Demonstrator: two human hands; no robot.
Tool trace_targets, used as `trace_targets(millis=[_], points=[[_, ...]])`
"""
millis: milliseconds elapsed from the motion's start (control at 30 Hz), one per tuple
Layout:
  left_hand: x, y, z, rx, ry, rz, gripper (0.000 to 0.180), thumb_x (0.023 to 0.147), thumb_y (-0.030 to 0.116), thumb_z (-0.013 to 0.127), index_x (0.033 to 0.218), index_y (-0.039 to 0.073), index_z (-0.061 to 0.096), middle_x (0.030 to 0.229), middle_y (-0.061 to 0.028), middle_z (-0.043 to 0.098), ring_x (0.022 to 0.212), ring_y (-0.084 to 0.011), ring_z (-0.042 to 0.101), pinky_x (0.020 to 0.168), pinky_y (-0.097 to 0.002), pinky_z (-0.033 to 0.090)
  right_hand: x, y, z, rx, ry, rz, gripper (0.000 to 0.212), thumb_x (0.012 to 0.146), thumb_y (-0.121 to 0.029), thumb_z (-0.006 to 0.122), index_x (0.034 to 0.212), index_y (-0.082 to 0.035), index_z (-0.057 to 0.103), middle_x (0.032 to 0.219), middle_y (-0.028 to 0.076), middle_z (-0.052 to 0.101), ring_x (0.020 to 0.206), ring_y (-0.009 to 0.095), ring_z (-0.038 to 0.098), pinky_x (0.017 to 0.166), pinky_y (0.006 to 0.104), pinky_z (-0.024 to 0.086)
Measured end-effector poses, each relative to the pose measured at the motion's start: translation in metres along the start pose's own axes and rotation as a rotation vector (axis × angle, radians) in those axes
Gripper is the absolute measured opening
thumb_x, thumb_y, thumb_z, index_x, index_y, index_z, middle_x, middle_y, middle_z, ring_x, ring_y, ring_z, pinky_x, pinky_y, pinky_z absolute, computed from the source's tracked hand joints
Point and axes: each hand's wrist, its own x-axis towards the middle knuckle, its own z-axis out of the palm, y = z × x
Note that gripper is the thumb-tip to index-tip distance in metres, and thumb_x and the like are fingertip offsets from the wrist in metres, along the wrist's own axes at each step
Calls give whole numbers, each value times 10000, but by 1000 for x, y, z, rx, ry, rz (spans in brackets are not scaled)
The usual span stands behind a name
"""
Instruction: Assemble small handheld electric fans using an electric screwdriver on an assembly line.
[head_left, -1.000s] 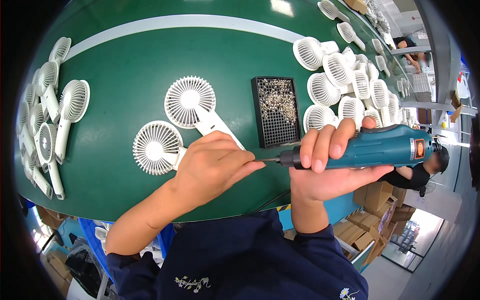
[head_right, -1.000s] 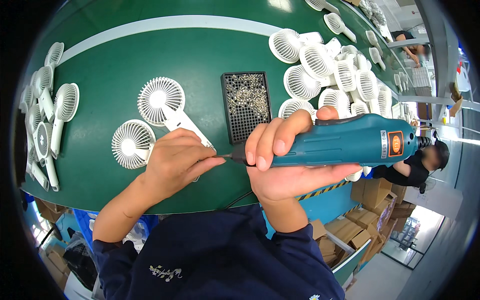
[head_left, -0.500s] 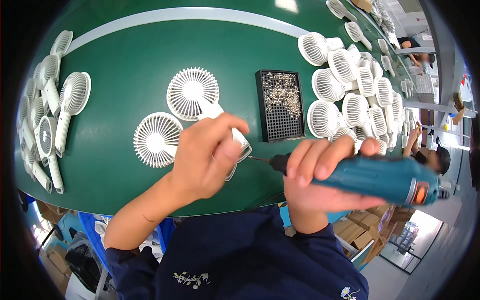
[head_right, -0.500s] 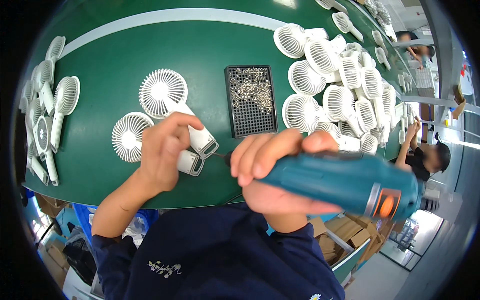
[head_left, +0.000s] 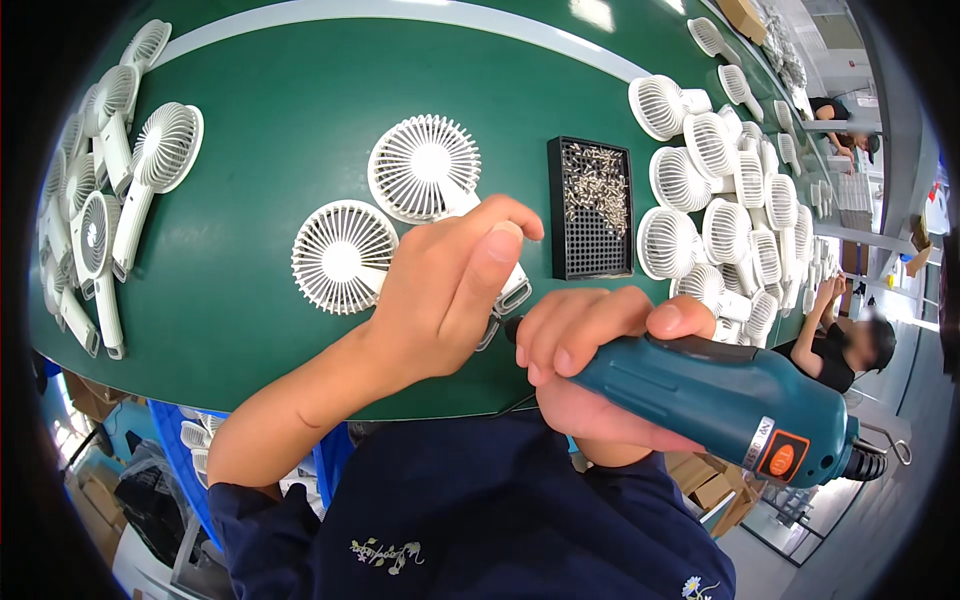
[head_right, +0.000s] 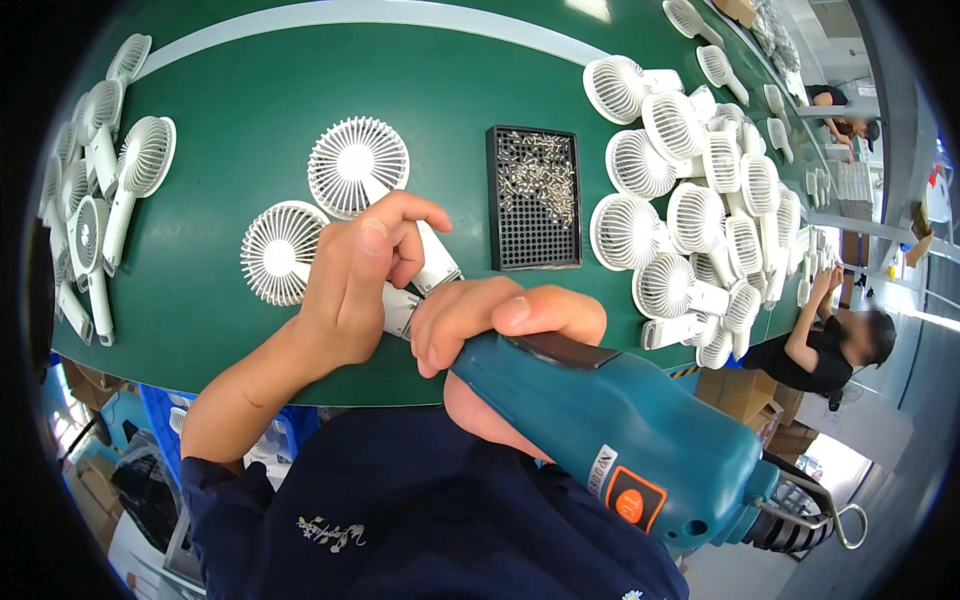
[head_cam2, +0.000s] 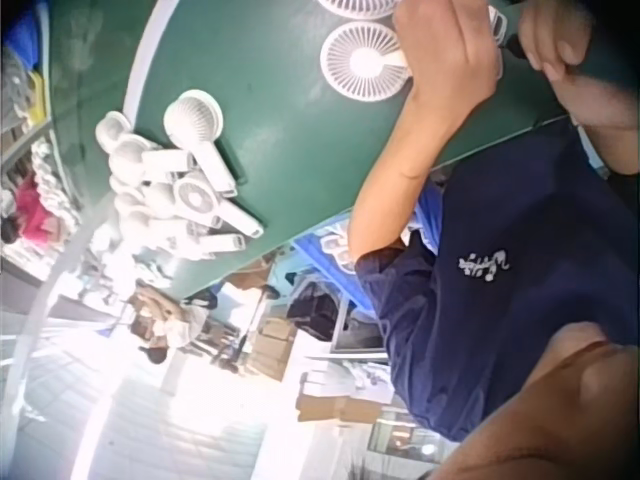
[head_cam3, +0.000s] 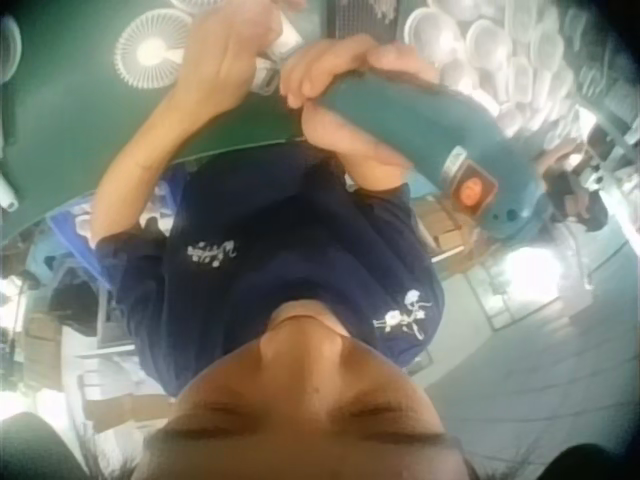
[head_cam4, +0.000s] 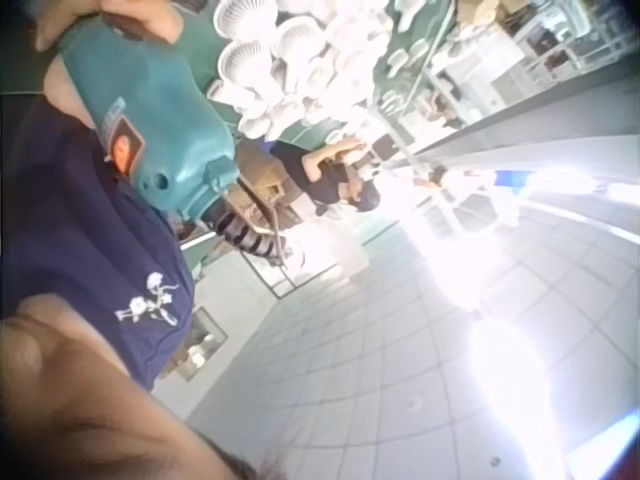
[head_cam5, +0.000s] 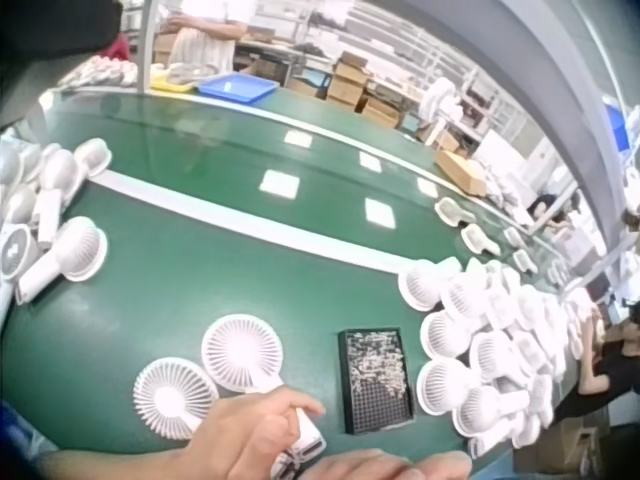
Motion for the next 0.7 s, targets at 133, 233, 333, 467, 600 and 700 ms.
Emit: trace_targets(millis=[133,233,333,467,600,700], points=[[0,0,0,2,0,-7,642,1024,458,200,1008,-47,596,555,-23,424,510,-115,378,488,-292,293,0,-4,-6,-60,-96,75,553,918,-456,612,1213,-30,419,815,195,587,613,259,565,556,384,483],[1,0,0,-7,5,-8,637,1028,455,199,1014,-44,595,555,-24,425,512,-117,382,491,-293,297,0,-2,-11,-25,-144,86,642,894,-554,598,1206,-23,418,808,194,590,569,265,556,526,387,479],[2,0,1,-4,8,10,618,1032,435,203,1021,-45,593,557,-25,425,513,-118,387,493,-291,299,3,0,-4,-12,17,-72,664,888,-615,557,1201,-44,429,801,186,593,516,262,538,482,389,468],[-1,1,0,-29,32,23,375,1021,303,361,985,9,591,546,-106,443,497,-262,494,501,-378,358,26,-28,-28,-76,166,-194,802,846,-779,398,1302,-119,400,735,112,525,497,228,526,457,368,463],[-2,1,0,8,8,-27,440,1018,350,348,997,-2,612,535,-82,437,498,-231,475,506,-370,352,55,-13,-62,-179,329,-268,893,771,-883,303,1225,-123,422,634,80,500,389,177,460,365,314,422],[0,2,1,14,8,-17,454,1020,353,352,982,-14,617,536,-81,439,501,-224,475,506,-364,353,65,-3,-76,-251,270,-241,868,815,-857,246,1222,-115,440,640,63,473,388,163,416,343,298,371]])
